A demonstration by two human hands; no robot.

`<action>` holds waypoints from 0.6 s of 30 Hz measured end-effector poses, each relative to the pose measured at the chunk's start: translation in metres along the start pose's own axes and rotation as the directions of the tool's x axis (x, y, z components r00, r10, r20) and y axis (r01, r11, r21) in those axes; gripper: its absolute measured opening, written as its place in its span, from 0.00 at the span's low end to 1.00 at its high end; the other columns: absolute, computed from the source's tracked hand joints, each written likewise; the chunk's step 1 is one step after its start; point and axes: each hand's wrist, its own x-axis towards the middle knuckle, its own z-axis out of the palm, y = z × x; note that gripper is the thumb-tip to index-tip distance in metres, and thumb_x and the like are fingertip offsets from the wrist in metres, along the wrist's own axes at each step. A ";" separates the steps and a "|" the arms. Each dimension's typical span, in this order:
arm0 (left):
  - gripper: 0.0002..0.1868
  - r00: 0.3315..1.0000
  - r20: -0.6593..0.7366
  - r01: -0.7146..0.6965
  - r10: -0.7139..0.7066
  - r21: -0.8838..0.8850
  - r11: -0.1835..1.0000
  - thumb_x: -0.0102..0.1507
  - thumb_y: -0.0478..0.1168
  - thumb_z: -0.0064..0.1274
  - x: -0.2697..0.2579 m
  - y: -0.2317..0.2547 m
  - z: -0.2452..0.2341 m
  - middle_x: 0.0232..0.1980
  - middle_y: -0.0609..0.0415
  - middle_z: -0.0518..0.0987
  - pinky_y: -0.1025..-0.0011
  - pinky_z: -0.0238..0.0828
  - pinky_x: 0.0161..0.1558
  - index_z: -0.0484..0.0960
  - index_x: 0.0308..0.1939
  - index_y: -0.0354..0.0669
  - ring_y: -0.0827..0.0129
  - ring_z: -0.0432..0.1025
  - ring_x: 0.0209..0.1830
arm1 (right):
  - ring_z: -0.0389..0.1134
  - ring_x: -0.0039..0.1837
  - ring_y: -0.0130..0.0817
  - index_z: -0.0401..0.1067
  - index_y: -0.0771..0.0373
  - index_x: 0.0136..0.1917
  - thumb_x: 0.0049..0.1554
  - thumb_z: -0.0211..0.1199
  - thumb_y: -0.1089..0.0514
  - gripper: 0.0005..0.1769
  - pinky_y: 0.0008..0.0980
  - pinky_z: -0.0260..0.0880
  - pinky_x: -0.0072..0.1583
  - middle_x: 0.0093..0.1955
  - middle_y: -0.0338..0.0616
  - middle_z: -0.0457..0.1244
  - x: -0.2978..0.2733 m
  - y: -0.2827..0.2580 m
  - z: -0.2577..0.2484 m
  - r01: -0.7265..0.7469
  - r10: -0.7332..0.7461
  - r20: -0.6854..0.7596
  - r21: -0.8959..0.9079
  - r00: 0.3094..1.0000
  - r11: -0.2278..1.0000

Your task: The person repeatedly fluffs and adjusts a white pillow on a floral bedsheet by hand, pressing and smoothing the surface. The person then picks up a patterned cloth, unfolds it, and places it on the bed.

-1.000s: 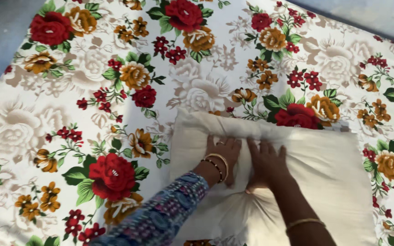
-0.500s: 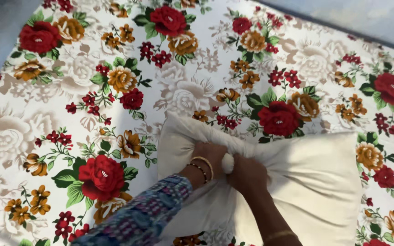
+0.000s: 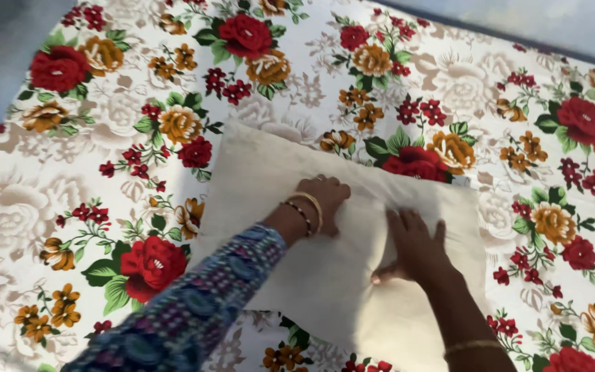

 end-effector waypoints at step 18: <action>0.34 0.989 -0.141 0.046 -0.042 0.027 0.999 0.47 0.57 0.72 0.058 0.032 0.094 0.54 0.54 0.82 0.52 0.56 0.65 0.79 0.53 0.51 0.59 0.74 0.58 | 0.73 0.49 0.46 0.75 0.51 0.49 0.42 0.76 0.45 0.23 0.48 0.69 0.53 0.42 0.45 0.71 0.073 -0.016 0.052 0.064 -0.043 -0.370 0.044 0.928 0.997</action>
